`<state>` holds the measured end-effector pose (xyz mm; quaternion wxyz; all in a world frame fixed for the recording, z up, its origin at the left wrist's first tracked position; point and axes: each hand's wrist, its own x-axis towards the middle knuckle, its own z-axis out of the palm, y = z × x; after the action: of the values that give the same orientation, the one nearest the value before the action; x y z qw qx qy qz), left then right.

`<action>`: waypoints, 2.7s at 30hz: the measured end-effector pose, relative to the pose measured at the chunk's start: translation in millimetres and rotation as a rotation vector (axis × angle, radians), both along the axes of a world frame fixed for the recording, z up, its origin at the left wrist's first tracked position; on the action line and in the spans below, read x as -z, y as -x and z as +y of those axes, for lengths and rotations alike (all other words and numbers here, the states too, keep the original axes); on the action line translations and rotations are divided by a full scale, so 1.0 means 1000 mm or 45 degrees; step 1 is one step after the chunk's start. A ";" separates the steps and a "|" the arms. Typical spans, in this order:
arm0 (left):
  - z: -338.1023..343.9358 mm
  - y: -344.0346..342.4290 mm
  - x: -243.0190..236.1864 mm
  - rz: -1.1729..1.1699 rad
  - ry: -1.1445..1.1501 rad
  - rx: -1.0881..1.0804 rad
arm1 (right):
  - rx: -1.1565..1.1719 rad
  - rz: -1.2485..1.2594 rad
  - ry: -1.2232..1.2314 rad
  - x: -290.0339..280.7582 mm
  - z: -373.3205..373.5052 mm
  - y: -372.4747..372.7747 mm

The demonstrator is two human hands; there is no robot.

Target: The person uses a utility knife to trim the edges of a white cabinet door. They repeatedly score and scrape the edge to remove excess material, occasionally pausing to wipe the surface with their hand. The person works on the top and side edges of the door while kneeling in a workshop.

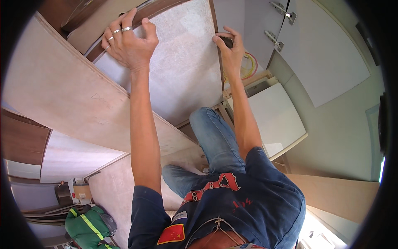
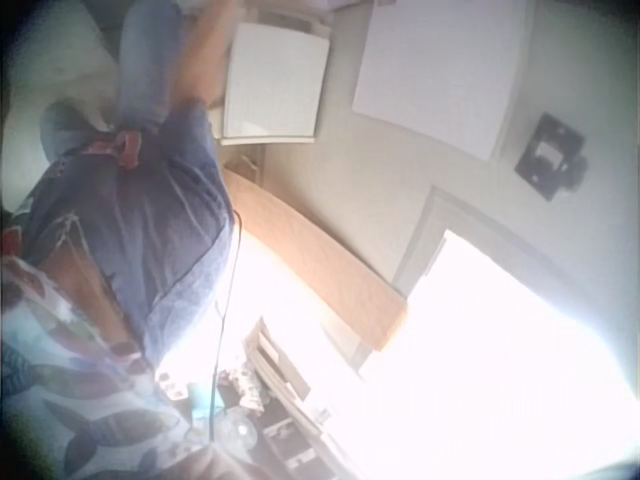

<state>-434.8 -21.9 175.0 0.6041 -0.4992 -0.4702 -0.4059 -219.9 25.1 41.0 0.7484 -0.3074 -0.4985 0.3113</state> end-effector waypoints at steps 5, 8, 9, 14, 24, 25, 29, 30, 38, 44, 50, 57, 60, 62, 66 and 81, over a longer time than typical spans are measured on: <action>0.005 0.000 -0.001 0.017 -0.048 0.046 | -0.190 0.036 0.023 0.019 0.031 -0.008; 0.004 0.001 0.001 0.018 -0.047 0.027 | -0.268 0.068 0.082 0.016 0.028 -0.008; 0.005 0.001 0.001 0.017 -0.050 0.020 | -0.286 0.078 0.096 0.015 0.027 -0.008; 0.006 0.001 0.001 0.020 -0.043 0.021 | -0.190 0.179 0.125 0.025 0.022 -0.009; 0.005 0.002 0.001 0.025 -0.014 -0.013 | 0.585 -0.211 0.160 0.098 -0.008 0.040; 0.006 0.003 0.001 0.030 -0.021 -0.002 | 0.667 -0.261 0.192 0.101 -0.008 0.045; 0.007 0.004 0.001 0.034 -0.007 -0.023 | 0.832 -0.501 0.292 0.108 -0.022 0.078; 0.006 0.003 0.002 0.029 -0.006 -0.020 | 0.812 -0.495 0.299 0.106 -0.027 0.082; -0.001 -0.003 -0.001 0.009 0.023 0.020 | 0.557 -0.340 0.298 0.065 -0.031 0.099; -0.012 -0.017 -0.006 -0.053 0.109 0.106 | 0.473 -0.446 0.191 0.057 -0.022 0.085; -0.013 -0.011 -0.001 -0.036 0.077 0.046 | 0.431 -0.362 0.088 0.007 -0.025 0.095; 0.004 -0.005 0.002 -0.069 -0.001 0.096 | 0.464 -0.441 0.108 0.024 -0.016 0.087; 0.002 0.001 0.000 -0.037 -0.036 0.091 | 0.464 -0.429 -0.029 -0.053 -0.007 0.087; 0.000 0.001 0.006 -0.048 -0.006 0.087 | 0.471 -0.486 -0.024 -0.051 -0.010 0.084; 0.002 -0.009 -0.002 -0.064 -0.026 0.122 | 0.535 -0.503 -0.004 -0.010 -0.009 0.083; 0.012 0.002 -0.002 0.047 -0.075 0.036 | 0.498 -0.325 0.330 0.085 -0.028 0.095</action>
<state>-436.3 -10.2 176.6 0.6212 -0.4952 -0.4397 -0.4189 -315.2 -2.5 -43.6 0.6797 -0.5280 -0.4760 0.1806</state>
